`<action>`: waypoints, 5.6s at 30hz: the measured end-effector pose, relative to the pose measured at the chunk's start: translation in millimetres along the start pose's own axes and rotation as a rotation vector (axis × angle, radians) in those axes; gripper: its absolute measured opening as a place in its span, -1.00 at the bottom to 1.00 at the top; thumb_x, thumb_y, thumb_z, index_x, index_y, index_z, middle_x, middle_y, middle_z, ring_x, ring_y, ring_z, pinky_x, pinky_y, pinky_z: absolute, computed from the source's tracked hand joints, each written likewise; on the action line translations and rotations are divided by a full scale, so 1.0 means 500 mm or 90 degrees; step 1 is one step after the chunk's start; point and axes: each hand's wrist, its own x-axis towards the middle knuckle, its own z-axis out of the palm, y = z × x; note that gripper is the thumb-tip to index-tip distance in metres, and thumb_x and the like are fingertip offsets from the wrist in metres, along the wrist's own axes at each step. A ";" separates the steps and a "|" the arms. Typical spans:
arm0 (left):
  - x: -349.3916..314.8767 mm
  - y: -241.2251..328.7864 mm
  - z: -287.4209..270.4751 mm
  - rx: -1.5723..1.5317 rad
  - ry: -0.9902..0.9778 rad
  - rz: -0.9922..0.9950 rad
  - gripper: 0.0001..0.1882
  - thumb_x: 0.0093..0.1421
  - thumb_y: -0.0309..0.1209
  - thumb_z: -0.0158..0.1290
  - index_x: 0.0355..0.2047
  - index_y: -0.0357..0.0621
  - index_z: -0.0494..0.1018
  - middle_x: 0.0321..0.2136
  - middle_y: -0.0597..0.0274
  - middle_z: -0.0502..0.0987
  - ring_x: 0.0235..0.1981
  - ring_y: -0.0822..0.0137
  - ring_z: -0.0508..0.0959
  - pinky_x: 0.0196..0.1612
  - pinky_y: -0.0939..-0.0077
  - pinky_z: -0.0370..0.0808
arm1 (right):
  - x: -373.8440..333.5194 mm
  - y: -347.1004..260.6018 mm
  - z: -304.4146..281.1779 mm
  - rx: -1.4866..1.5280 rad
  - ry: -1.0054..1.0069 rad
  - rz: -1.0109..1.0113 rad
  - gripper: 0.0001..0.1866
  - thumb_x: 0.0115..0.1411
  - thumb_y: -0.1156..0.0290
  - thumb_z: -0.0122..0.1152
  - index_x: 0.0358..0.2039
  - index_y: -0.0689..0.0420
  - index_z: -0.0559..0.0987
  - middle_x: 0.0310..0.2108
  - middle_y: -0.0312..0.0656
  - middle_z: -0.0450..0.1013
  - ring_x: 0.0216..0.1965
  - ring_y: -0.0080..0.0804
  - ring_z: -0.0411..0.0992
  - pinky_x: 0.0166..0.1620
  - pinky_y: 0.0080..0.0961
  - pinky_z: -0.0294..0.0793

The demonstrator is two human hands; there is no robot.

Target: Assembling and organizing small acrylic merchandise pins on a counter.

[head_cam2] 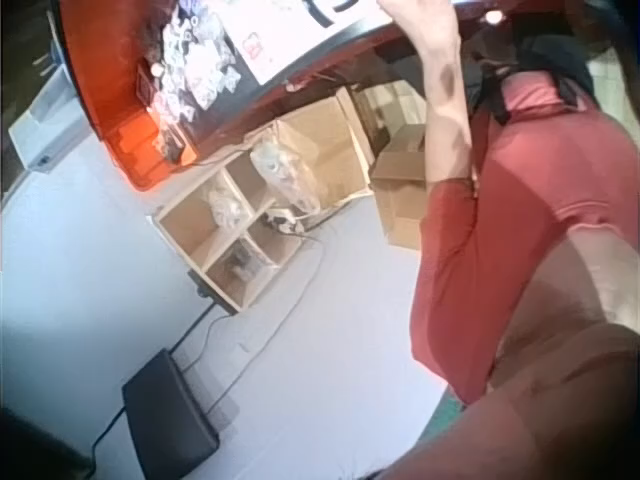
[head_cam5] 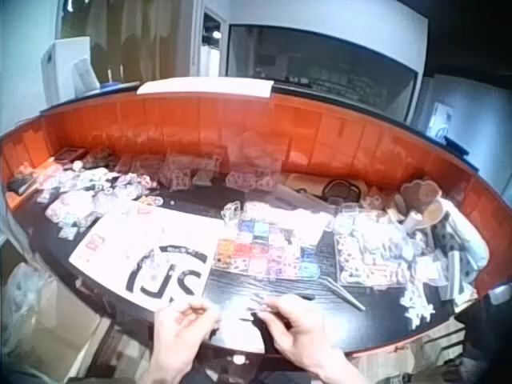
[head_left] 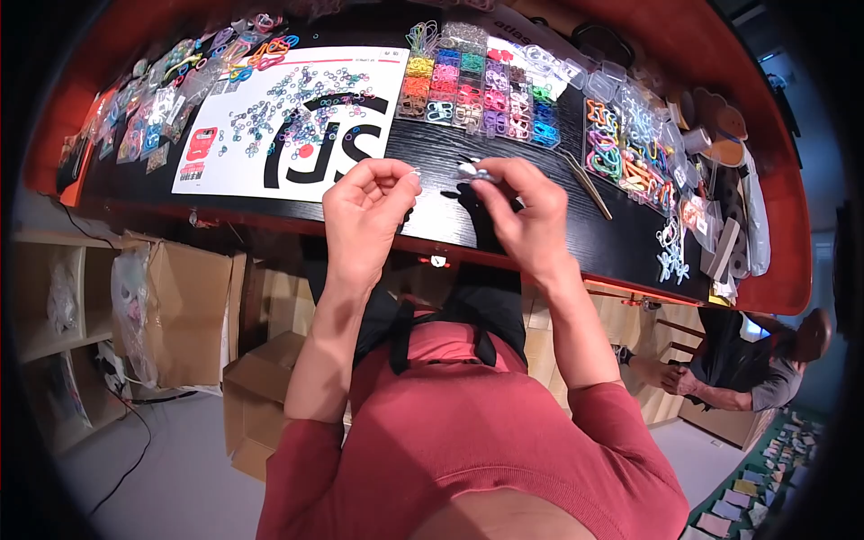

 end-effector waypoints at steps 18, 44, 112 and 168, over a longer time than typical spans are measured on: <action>-0.015 0.000 0.032 0.274 -0.083 0.216 -0.92 0.12 -0.63 0.20 -0.35 -0.27 0.58 -0.37 0.28 0.56 -0.61 0.67 0.42 -0.55 0.73 0.34 | 0.035 -0.032 -0.058 -0.003 -0.106 -0.188 -0.72 0.07 0.67 0.32 -0.18 0.17 0.62 -0.40 -0.14 0.48 -0.40 -0.26 0.50 -0.34 -0.43 0.49; -0.022 0.010 0.038 0.042 -0.174 -0.093 -0.92 0.29 -0.48 0.12 -0.30 -0.24 0.55 -0.45 0.35 0.57 -0.46 0.63 0.47 -0.41 0.76 0.35 | 0.037 -0.026 -0.037 0.031 0.039 -0.159 -0.79 0.06 0.60 0.36 -0.23 0.21 0.65 -0.37 -0.18 0.54 -0.41 -0.42 0.50 -0.31 -0.54 0.51; 0.009 -0.020 0.124 -0.218 -0.457 -0.288 -0.75 0.15 -0.34 0.15 -0.29 -0.25 0.38 -0.50 0.23 0.44 -0.53 0.42 0.45 -0.45 0.59 0.40 | -0.025 -0.038 -0.164 -0.151 0.041 -0.357 -0.82 0.09 0.46 0.35 -0.31 0.19 0.56 -0.43 -0.21 0.44 -0.41 -0.26 0.44 -0.34 -0.34 0.36; -0.008 0.010 0.065 -0.601 -0.495 -0.560 -0.81 0.24 -0.43 0.03 -0.17 -0.23 0.39 -0.49 0.30 0.34 -0.56 0.59 0.26 -0.48 0.66 0.21 | -0.013 0.005 -0.163 -0.090 -0.110 -0.270 -0.63 0.02 0.25 0.38 -0.24 0.21 0.51 -0.34 -0.12 0.47 -0.30 -0.11 0.45 -0.20 -0.28 0.41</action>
